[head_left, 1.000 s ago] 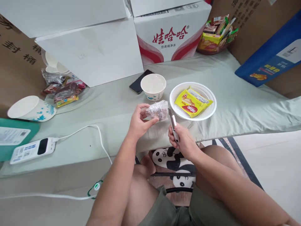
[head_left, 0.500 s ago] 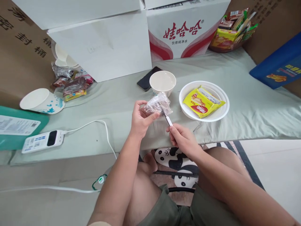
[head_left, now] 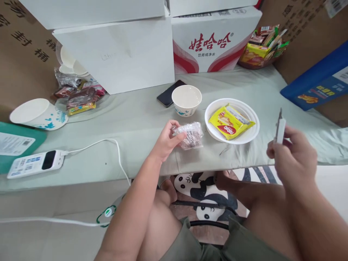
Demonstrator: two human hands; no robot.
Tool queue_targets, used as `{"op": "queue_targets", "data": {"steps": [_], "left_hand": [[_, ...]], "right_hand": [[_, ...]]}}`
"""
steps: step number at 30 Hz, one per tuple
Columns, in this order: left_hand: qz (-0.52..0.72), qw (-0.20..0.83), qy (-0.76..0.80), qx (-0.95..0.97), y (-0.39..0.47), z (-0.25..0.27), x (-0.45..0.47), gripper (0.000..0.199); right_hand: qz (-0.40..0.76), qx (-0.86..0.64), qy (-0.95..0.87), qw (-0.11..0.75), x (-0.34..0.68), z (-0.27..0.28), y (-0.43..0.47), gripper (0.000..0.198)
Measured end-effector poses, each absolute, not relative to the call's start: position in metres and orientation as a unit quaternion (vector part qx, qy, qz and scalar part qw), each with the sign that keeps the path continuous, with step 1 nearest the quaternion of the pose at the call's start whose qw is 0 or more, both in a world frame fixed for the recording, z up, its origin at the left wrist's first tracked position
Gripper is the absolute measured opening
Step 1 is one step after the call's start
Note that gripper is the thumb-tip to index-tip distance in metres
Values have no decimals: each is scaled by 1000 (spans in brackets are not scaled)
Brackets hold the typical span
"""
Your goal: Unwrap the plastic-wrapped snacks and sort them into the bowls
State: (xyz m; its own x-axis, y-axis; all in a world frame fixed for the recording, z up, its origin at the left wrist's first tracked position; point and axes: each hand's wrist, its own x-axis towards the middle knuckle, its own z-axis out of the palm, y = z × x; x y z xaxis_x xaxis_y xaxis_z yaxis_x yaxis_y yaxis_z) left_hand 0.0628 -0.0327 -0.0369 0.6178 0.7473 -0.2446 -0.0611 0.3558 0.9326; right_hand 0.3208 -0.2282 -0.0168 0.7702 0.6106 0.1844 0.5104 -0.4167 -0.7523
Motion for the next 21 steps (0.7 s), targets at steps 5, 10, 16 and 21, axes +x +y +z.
{"op": "queue_targets", "data": {"steps": [5, 10, 16, 21], "left_hand": [[250, 684, 383, 569, -38, -45, 79, 70], [249, 617, 375, 646, -46, -51, 85, 46], [251, 529, 355, 729, -44, -52, 75, 28], [311, 524, 359, 708, -38, -54, 78, 19]], "right_hand": [[65, -923, -277, 259, 383, -39, -220, 38], [-10, -922, -297, 247, 384, -47, -217, 35], [-134, -722, -532, 423, 304, -25, -212, 18], [25, -621, -643, 448, 235, -29, -187, 25]]}}
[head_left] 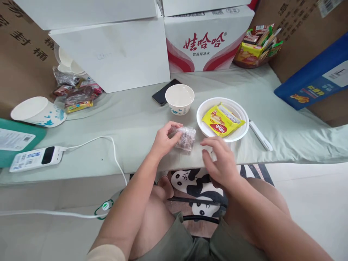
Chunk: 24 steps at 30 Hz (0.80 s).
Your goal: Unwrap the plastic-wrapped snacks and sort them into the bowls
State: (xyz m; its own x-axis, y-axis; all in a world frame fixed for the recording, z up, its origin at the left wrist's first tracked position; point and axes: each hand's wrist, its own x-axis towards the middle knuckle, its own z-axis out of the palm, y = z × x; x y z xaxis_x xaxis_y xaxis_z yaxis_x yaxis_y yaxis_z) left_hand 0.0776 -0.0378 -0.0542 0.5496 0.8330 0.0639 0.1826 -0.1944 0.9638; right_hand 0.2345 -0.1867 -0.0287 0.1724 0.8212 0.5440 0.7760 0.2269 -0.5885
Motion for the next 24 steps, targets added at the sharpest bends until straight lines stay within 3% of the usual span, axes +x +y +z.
{"op": "queue_targets", "data": {"steps": [6, 9, 14, 19, 24], "left_hand": [[380, 532, 356, 667, -33, -52, 73, 8], [416, 605, 333, 592, -33, -45, 66, 10], [419, 741, 257, 458, -34, -27, 51, 9], [376, 754, 284, 457, -27, -19, 33, 16], [393, 714, 341, 469, -15, -22, 15, 20]], "right_hand": [[131, -660, -599, 434, 198, -47, -161, 37], [165, -673, -572, 438, 196, -45, -159, 43], [100, -651, -609, 441, 199, -37, -157, 23], [94, -644, -689, 319, 195, -49, -148, 45], [140, -672, -678, 263, 192, -54, -150, 34]]}}
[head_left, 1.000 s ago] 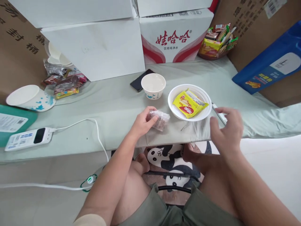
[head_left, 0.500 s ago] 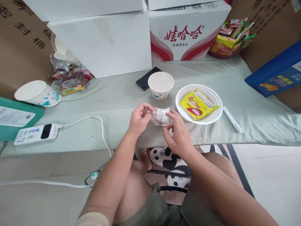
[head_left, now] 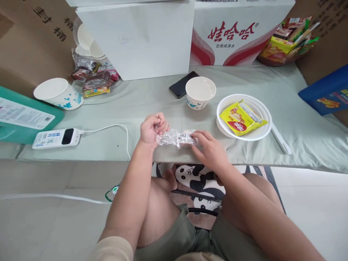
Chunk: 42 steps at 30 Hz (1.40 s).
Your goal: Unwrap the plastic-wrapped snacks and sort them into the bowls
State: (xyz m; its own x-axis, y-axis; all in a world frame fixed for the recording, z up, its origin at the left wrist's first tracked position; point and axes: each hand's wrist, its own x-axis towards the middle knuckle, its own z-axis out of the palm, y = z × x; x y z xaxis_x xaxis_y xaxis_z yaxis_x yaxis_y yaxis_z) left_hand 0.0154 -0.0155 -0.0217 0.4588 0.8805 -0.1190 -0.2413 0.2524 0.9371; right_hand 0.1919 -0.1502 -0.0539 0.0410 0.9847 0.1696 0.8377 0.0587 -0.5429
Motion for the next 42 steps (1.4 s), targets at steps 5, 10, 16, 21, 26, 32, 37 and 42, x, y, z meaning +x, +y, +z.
{"op": "queue_targets", "data": {"steps": [5, 10, 16, 21, 26, 32, 37, 42], "left_hand": [[403, 700, 348, 476, -15, -24, 10, 19], [393, 698, 345, 488, -18, -24, 13, 20], [395, 713, 320, 483, -20, -25, 18, 22], [383, 726, 312, 478, -22, -25, 26, 23], [374, 721, 338, 476, -19, -26, 25, 29], [397, 692, 355, 487, -12, -30, 17, 29], [415, 666, 389, 482, -10, -30, 13, 28], [453, 658, 400, 450, -7, -33, 13, 48]], "right_hand": [[120, -677, -681, 253, 189, -48, -160, 26], [118, -673, -668, 295, 190, -52, -160, 24], [97, -649, -670, 346, 194, -53, -161, 19], [66, -624, -727, 278, 183, -53, -162, 19], [123, -634, -687, 334, 181, -53, -160, 14], [175, -701, -585, 369, 195, -39, -164, 14], [193, -766, -504, 350, 210, -35, -171, 15], [167, -773, -522, 319, 223, -34, -181, 19]]}}
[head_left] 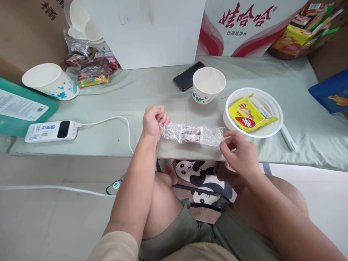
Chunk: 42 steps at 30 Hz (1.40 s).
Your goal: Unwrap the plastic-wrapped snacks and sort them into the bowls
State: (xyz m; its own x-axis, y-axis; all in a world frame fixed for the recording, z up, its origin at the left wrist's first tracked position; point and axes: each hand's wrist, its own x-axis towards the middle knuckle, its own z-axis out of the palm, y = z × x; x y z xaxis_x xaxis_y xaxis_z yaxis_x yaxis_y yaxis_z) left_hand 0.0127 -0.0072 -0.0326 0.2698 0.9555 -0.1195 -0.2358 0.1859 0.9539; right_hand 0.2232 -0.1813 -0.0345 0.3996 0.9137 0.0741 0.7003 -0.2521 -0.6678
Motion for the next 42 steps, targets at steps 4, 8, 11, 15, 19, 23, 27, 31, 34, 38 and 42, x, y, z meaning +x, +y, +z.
{"op": "queue_targets", "data": {"steps": [4, 8, 11, 15, 19, 23, 27, 31, 34, 38, 42], "left_hand": [[471, 591, 469, 457, -2, -39, 13, 51], [440, 415, 541, 584, -5, -25, 3, 33], [434, 284, 468, 716, -17, -2, -6, 19], [119, 363, 353, 854, -30, 6, -4, 23], [28, 390, 370, 843, -28, -11, 4, 23], [24, 429, 375, 822, -22, -12, 2, 19], [43, 438, 374, 816, -24, -4, 5, 20], [101, 404, 403, 815, -29, -1, 15, 14], [122, 367, 453, 803, -30, 1, 18, 16], [86, 395, 400, 823, -29, -2, 16, 25], [-10, 437, 395, 808, -27, -10, 16, 30]], "right_hand": [[132, -793, -539, 252, 232, -33, -189, 21], [16, -815, -539, 211, 234, -28, -192, 21], [-57, -761, -586, 272, 230, -25, -189, 18], [22, -639, -726, 253, 223, -36, -177, 26], [71, -667, -723, 169, 221, -48, -170, 20], [55, -669, -714, 199, 228, -45, -173, 21], [20, -677, -700, 225, 232, -40, -178, 22], [21, -684, -694, 223, 234, -42, -179, 21], [47, -685, -700, 197, 236, -42, -181, 22], [106, -660, -716, 201, 236, -36, -184, 12], [114, -633, -704, 301, 234, -32, -182, 17]]}}
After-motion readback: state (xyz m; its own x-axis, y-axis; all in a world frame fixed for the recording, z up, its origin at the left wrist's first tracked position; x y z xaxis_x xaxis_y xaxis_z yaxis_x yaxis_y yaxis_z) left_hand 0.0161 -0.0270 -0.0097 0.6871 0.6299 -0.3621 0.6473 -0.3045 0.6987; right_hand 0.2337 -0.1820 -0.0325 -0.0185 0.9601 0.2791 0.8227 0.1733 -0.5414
